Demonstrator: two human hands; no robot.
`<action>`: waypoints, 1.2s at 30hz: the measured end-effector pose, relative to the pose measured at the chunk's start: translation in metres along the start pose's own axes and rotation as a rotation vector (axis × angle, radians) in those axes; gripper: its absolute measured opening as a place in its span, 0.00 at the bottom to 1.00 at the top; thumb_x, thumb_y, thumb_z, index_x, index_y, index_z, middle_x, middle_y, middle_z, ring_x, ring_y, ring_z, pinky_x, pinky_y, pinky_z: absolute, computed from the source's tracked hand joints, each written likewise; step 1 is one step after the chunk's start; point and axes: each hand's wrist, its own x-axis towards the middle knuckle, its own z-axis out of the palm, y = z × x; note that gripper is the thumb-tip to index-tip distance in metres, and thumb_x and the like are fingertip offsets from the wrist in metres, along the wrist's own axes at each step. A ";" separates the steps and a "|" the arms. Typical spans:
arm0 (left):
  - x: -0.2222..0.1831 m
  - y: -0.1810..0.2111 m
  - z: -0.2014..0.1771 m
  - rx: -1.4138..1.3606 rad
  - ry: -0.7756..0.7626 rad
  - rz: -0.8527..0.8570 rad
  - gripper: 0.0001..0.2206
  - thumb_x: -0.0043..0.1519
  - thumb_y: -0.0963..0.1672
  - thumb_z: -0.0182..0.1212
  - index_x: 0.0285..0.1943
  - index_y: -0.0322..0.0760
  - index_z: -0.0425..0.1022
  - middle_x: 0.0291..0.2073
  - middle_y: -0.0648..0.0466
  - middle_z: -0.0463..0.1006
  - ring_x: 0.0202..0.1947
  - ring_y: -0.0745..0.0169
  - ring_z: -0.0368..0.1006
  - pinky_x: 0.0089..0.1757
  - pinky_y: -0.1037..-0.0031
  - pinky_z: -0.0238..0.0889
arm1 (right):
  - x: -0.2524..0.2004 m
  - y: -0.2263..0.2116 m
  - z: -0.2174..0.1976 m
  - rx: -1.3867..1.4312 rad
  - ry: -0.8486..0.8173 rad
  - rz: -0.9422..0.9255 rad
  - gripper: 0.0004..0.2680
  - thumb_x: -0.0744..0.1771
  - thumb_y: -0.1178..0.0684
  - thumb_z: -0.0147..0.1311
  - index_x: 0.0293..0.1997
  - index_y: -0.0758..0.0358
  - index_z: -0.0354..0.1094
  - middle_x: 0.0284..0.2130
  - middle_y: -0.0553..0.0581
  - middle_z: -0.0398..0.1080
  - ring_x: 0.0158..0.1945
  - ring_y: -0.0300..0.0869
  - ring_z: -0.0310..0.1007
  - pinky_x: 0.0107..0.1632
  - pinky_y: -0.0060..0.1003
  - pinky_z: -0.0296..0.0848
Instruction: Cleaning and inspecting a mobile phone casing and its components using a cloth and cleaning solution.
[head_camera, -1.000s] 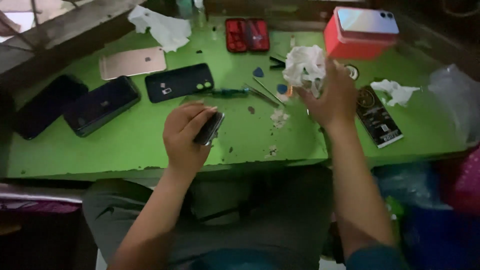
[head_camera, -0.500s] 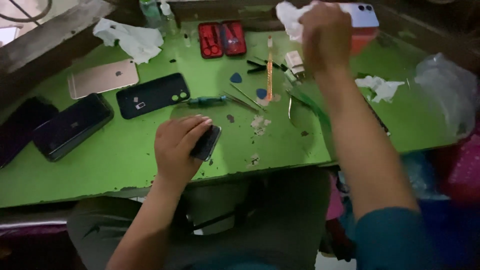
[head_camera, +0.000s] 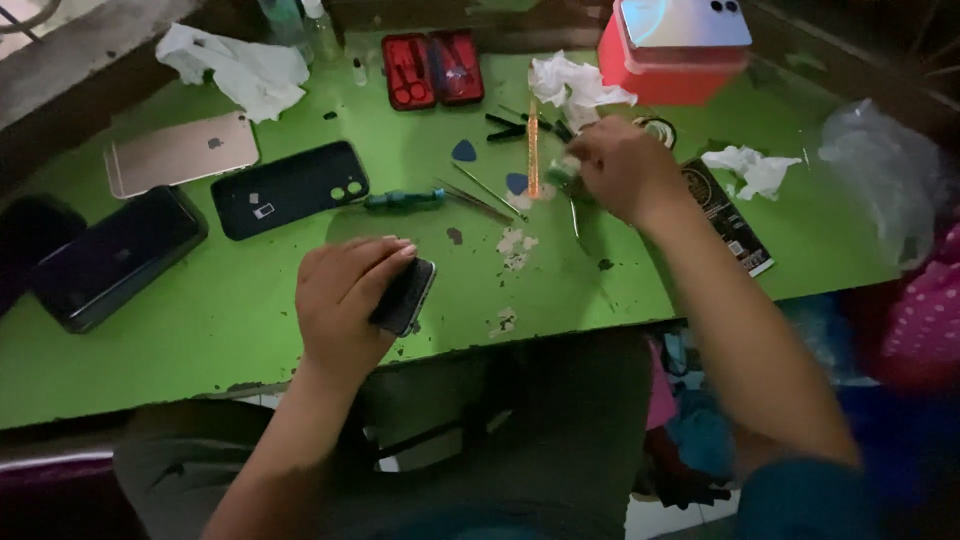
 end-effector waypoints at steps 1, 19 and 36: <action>-0.003 -0.001 0.000 0.002 0.001 -0.005 0.10 0.65 0.40 0.64 0.54 0.39 0.84 0.50 0.47 0.83 0.47 0.43 0.81 0.42 0.60 0.68 | 0.001 -0.016 -0.020 -0.001 -0.004 -0.004 0.09 0.68 0.51 0.52 0.49 0.53 0.77 0.45 0.64 0.73 0.49 0.65 0.74 0.50 0.61 0.73; -0.016 -0.010 0.000 0.021 -0.109 -0.066 0.17 0.60 0.42 0.74 0.57 0.40 0.77 0.50 0.49 0.83 0.50 0.51 0.80 0.49 0.61 0.68 | 0.049 -0.049 -0.004 -0.318 0.129 -0.017 0.11 0.71 0.45 0.59 0.47 0.62 0.79 0.38 0.61 0.79 0.28 0.49 0.78 0.27 0.45 0.79; 0.007 -0.004 -0.004 -0.062 0.229 -0.051 0.10 0.66 0.43 0.62 0.52 0.36 0.85 0.45 0.48 0.84 0.40 0.45 0.81 0.40 0.62 0.70 | -0.065 -0.176 -0.006 1.081 0.292 0.097 0.07 0.70 0.56 0.53 0.46 0.73 0.69 0.29 0.67 0.74 0.32 0.46 0.75 0.36 0.39 0.74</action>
